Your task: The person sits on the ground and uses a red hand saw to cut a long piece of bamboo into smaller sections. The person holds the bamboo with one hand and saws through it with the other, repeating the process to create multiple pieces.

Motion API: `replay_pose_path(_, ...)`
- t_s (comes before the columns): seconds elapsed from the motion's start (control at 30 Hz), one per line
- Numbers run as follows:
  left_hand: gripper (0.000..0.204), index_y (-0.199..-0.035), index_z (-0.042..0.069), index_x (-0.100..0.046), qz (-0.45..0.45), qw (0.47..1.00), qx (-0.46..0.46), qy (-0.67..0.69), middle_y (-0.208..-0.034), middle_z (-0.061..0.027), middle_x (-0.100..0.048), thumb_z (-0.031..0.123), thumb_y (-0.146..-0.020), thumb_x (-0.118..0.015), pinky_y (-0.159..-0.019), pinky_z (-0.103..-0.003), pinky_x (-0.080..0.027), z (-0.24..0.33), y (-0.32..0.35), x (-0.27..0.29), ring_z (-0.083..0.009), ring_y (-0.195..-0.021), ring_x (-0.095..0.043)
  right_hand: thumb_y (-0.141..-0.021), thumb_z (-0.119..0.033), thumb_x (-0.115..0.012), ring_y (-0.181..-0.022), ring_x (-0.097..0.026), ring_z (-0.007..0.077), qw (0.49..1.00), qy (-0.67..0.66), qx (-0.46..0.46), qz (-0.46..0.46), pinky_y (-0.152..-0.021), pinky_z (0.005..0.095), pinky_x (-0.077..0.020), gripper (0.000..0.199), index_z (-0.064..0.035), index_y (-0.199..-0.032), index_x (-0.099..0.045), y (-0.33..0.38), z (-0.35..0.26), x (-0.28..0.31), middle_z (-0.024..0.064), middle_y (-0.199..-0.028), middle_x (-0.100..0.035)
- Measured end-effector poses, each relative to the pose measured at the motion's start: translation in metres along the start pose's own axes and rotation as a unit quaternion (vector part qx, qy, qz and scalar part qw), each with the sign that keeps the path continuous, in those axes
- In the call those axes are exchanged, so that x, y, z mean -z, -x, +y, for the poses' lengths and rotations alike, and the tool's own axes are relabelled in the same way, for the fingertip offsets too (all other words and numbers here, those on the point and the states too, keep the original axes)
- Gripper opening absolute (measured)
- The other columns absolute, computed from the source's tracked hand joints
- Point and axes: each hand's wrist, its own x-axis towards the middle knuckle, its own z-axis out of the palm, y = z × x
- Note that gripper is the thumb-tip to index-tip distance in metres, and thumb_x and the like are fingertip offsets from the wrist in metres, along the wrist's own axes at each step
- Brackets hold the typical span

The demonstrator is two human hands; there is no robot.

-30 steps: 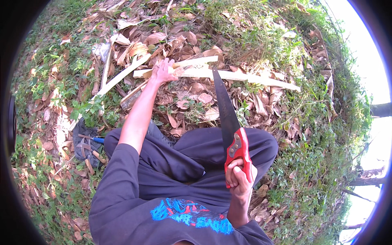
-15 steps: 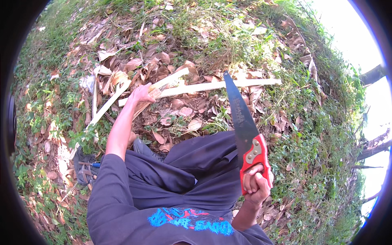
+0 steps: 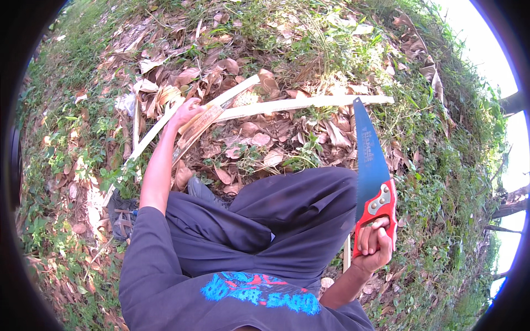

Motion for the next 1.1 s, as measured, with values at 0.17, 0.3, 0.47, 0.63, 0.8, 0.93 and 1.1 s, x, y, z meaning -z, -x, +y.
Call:
replay_pose_path(0.17,0.065,-0.130,0.004,-0.058,-0.089,0.964,-0.026,-0.251,-0.124,-0.0205,-0.065,0.037,-0.075,-0.071,-0.103,-0.039,-0.046,-0.025,0.031,0.024,-0.0325,-0.118,-0.061,-0.096,-0.010,-0.046,-0.038,-0.029,0.0057,0.999,0.028,0.018,0.008,-0.039,0.0217,-0.0288,0.017,0.0061,-0.100,-0.050,-0.001,0.003,-0.001,-0.0060,-0.049,-0.030)
replay_pose_path(0.3,0.089,-0.143,0.006,-0.047,-0.105,0.969,-0.038,-0.218,-0.130,-0.0235,-0.061,0.034,-0.065,-0.079,-0.106,-0.040,-0.045,-0.056,0.030,0.031,-0.0377,-0.121,-0.058,-0.096,-0.011,-0.047,-0.038,-0.028,0.0052,0.999,0.033,0.011,0.005,-0.039,0.0212,-0.0276,0.017,0.0059,-0.101,-0.051,-0.006,0.007,-0.008,-0.0060,-0.049,-0.031)
replay_pose_path(0.47,0.054,-0.117,0.005,-0.062,-0.231,0.939,-0.018,-0.254,-0.104,-0.0159,-0.069,0.012,-0.064,-0.068,-0.085,-0.039,-0.052,-0.060,0.013,0.039,-0.0296,-0.098,-0.065,-0.097,-0.012,-0.044,-0.038,-0.029,0.0055,0.998,0.059,0.011,-0.020,-0.039,0.0217,-0.0285,0.018,0.0042,-0.099,-0.051,-0.003,-0.001,-0.005,-0.0054,-0.048,-0.030)
replay_pose_path(0.63,0.039,-0.104,0.010,-0.069,-0.080,0.941,-0.025,-0.328,-0.094,-0.0180,-0.070,0.024,-0.068,-0.067,-0.081,-0.045,-0.053,-0.047,0.040,0.030,-0.0365,-0.093,-0.067,-0.097,-0.012,-0.044,-0.037,-0.027,0.0056,0.997,0.075,0.010,-0.025,-0.038,0.0214,-0.0276,0.019,0.0048,-0.098,-0.052,-0.002,0.003,-0.014,-0.0049,-0.048,-0.029)
replay_pose_path(0.8,0.036,-0.097,0.010,-0.071,-0.100,0.963,-0.067,-0.240,-0.084,-0.0168,-0.070,0.029,-0.067,-0.078,-0.074,-0.045,-0.053,-0.061,0.055,0.029,-0.0356,-0.084,-0.068,-0.097,-0.012,-0.044,-0.037,-0.027,0.0055,0.998,0.050,0.003,-0.038,-0.038,0.0213,-0.0267,0.019,0.0045,-0.097,-0.053,-0.001,0.006,-0.012,-0.0051,-0.048,-0.029)
replay_pose_path(0.93,0.030,-0.104,0.014,-0.069,0.044,0.956,-0.082,-0.278,-0.091,-0.0173,-0.069,0.013,-0.074,-0.067,-0.084,-0.050,-0.052,-0.068,0.080,0.003,-0.0358,-0.092,-0.067,-0.096,-0.011,-0.043,-0.037,-0.027,0.0056,0.998,0.036,-0.009,-0.054,-0.038,0.0214,-0.0278,0.019,0.0047,-0.098,-0.053,0.004,0.010,-0.019,-0.0052,-0.048,-0.029)
replay_pose_path(1.1,0.025,-0.100,0.012,-0.070,-0.030,0.955,-0.015,-0.296,-0.089,-0.0158,-0.071,0.014,-0.076,-0.066,-0.082,-0.049,-0.053,-0.073,0.089,0.010,-0.0360,-0.093,-0.068,-0.097,-0.011,-0.041,-0.038,-0.029,0.0061,0.995,0.008,-0.037,-0.088,-0.038,0.0215,-0.0303,0.021,0.0063,-0.099,-0.053,0.012,0.007,-0.027,-0.0047,-0.049,-0.030)
